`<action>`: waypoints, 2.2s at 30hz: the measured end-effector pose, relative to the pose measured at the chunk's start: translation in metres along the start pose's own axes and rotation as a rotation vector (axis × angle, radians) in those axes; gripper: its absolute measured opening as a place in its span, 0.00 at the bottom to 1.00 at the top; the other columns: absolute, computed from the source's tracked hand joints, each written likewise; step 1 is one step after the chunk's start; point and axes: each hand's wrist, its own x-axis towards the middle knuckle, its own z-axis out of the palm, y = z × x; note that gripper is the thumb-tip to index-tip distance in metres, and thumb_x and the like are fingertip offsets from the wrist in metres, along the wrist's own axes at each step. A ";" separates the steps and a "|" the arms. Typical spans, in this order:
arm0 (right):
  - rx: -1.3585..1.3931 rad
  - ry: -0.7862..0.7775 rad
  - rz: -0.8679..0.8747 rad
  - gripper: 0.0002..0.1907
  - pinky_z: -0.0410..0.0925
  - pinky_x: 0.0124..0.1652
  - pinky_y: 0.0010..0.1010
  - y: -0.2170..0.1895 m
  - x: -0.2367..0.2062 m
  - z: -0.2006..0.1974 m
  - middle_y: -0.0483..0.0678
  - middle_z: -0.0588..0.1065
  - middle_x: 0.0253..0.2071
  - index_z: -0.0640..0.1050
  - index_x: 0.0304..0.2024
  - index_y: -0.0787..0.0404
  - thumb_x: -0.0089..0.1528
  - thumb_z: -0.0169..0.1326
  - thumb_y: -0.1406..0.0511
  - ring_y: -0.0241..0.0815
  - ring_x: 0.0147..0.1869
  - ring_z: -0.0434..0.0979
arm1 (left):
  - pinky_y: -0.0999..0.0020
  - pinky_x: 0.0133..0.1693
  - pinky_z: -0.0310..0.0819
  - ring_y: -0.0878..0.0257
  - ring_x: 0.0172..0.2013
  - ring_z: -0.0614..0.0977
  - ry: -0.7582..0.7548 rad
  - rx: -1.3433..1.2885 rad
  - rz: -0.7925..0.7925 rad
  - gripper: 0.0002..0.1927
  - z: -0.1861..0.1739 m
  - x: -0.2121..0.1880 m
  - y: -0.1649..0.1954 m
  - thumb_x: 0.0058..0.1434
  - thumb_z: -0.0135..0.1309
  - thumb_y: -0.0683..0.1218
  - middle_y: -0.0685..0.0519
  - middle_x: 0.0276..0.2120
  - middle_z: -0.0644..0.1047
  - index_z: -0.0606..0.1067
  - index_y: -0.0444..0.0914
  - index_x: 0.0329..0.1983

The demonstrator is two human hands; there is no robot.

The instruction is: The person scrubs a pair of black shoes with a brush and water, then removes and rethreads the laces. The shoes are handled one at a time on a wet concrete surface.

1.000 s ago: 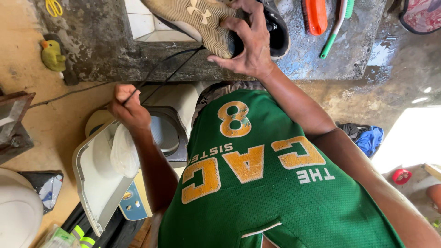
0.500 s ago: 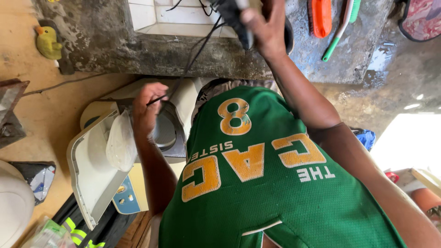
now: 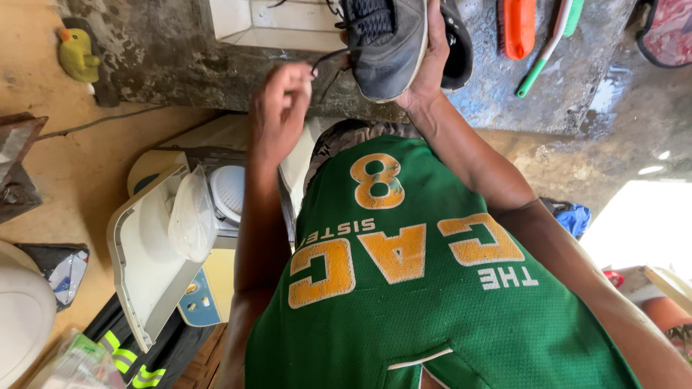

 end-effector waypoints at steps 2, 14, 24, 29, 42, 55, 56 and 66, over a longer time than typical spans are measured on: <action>0.037 -0.005 0.033 0.42 0.74 0.60 0.48 0.005 0.000 -0.001 0.58 0.74 0.63 0.67 0.69 0.65 0.69 0.44 0.39 0.54 0.62 0.79 | 0.67 0.48 0.87 0.59 0.49 0.89 0.172 -0.036 0.031 0.05 0.016 0.019 0.009 0.82 0.49 0.46 0.51 0.50 0.83 0.75 0.45 0.56; 0.142 0.037 0.097 0.39 0.71 0.67 0.48 0.012 -0.002 -0.012 0.56 0.73 0.65 0.69 0.70 0.63 0.68 0.45 0.42 0.51 0.66 0.77 | 0.67 0.36 0.77 0.65 0.35 0.82 0.337 0.134 0.335 0.06 0.030 0.046 0.047 0.74 0.58 0.43 0.54 0.35 0.78 0.71 0.40 0.45; 0.099 0.105 -0.028 0.34 0.71 0.66 0.43 0.025 0.000 -0.007 0.56 0.73 0.66 0.68 0.68 0.63 0.70 0.47 0.47 0.49 0.65 0.77 | 0.66 0.32 0.72 0.64 0.26 0.78 0.242 0.210 0.229 0.13 0.023 0.039 0.065 0.67 0.64 0.45 0.55 0.28 0.75 0.71 0.37 0.36; -0.028 0.153 -0.131 0.31 0.70 0.66 0.43 0.032 -0.002 -0.022 0.56 0.75 0.63 0.69 0.66 0.65 0.71 0.48 0.48 0.50 0.67 0.77 | 0.63 0.34 0.71 0.62 0.27 0.79 0.310 0.311 0.247 0.09 0.032 0.030 0.053 0.68 0.63 0.44 0.54 0.31 0.78 0.73 0.38 0.39; -0.052 0.188 -0.052 0.29 0.70 0.66 0.41 0.048 0.017 -0.028 0.53 0.76 0.59 0.71 0.63 0.64 0.69 0.53 0.51 0.47 0.63 0.78 | 0.70 0.35 0.71 0.67 0.32 0.73 -0.155 -0.269 0.176 0.10 0.001 0.017 0.099 0.74 0.60 0.46 0.55 0.31 0.72 0.73 0.36 0.43; -0.038 0.162 0.024 0.30 0.74 0.62 0.42 0.038 0.008 -0.028 0.56 0.78 0.56 0.72 0.60 0.67 0.67 0.51 0.49 0.49 0.58 0.81 | 0.56 0.36 0.70 0.53 0.33 0.78 0.225 0.257 0.295 0.09 0.037 0.036 0.053 0.70 0.61 0.44 0.50 0.35 0.74 0.71 0.39 0.41; -0.051 0.185 -0.015 0.28 0.73 0.62 0.42 0.036 0.009 -0.028 0.56 0.78 0.56 0.72 0.60 0.67 0.68 0.51 0.51 0.49 0.59 0.81 | 0.55 0.36 0.69 0.52 0.34 0.78 0.206 0.269 0.301 0.08 0.036 0.035 0.052 0.71 0.59 0.44 0.49 0.35 0.74 0.71 0.38 0.41; -0.277 0.183 0.046 0.30 0.72 0.58 0.42 0.040 0.000 -0.013 0.59 0.76 0.54 0.70 0.63 0.67 0.70 0.53 0.50 0.49 0.54 0.79 | 0.62 0.37 0.69 0.59 0.32 0.77 -0.077 0.149 0.193 0.05 0.002 0.006 0.055 0.73 0.56 0.42 0.52 0.34 0.75 0.73 0.35 0.43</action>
